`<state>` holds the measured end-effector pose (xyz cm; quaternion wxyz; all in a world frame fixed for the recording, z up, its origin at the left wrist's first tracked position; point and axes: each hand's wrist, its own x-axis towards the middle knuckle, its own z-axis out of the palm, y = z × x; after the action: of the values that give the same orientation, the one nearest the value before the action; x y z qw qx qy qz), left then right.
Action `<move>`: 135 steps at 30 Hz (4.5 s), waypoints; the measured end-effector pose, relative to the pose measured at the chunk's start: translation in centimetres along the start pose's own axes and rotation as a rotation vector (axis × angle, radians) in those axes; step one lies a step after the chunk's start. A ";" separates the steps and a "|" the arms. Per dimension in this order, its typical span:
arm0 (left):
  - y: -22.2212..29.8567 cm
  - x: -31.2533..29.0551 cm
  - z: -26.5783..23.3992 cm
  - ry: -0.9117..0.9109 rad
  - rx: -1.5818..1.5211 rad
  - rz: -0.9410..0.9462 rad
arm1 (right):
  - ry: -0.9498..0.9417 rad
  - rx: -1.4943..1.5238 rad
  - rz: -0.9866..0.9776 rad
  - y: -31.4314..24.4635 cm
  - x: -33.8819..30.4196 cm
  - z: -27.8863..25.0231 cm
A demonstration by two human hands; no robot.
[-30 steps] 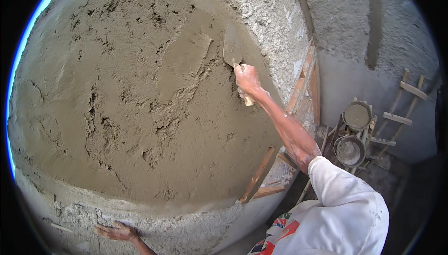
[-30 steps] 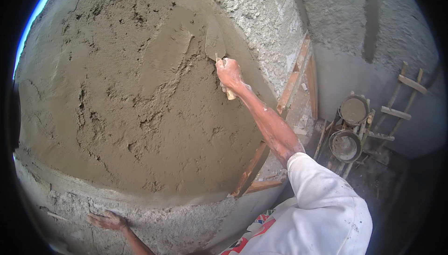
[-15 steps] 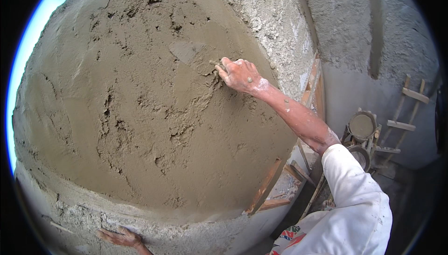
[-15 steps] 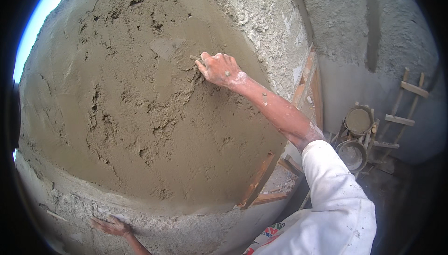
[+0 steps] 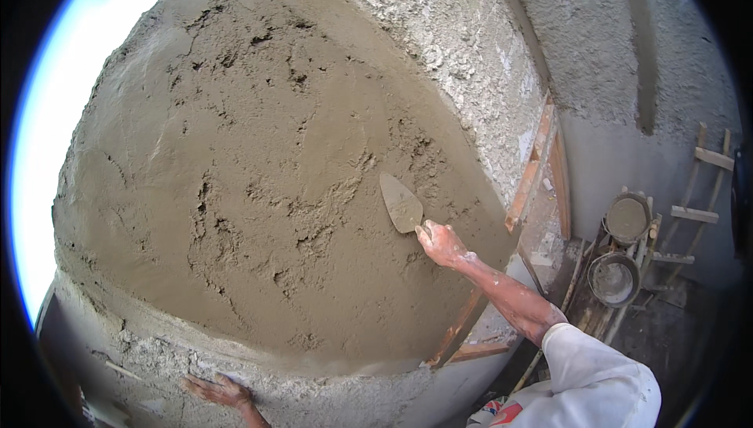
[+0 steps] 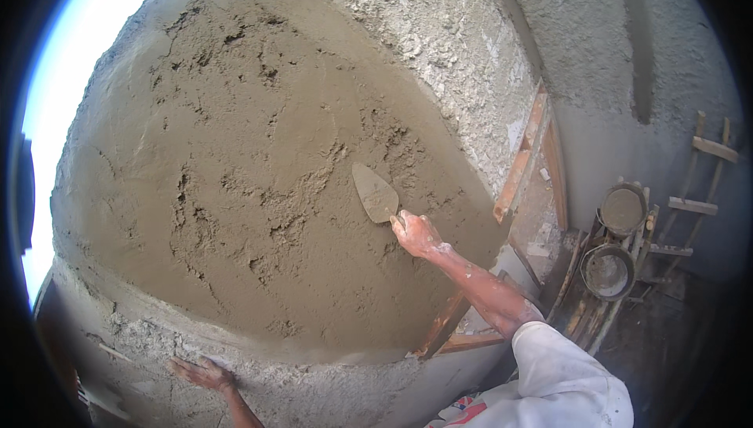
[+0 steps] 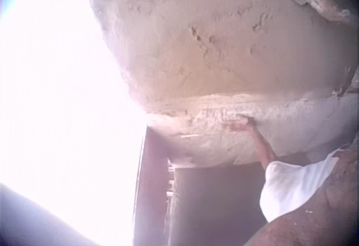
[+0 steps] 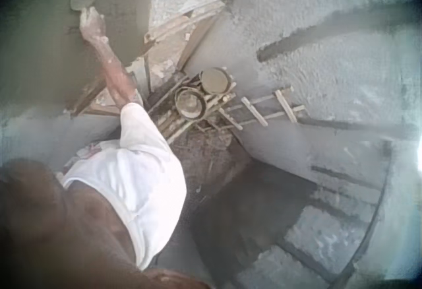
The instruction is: The person applies wet plaster to a wall and around window frames using a trowel, scooping material from buckets on a scaffold.
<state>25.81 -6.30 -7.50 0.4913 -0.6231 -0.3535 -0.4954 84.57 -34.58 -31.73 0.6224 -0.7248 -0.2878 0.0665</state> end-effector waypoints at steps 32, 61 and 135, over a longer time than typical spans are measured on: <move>41.9 -44.7 -2.3 -0.847 -0.378 0.767 | -0.396 -1.188 0.962 83.0 -42.1 -37.1; 16.4 -16.0 -8.2 -0.528 0.225 0.413 | 0.353 0.273 0.836 50.9 -38.1 -20.7; 1.2 2.9 0.8 0.058 -0.123 0.076 | 0.110 0.673 0.190 7.9 5.7 -5.7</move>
<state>27.88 -6.00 -5.08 0.4804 -0.6506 -0.2842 -0.5150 94.49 -37.11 -36.47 0.8320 -0.5053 -0.1471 0.1757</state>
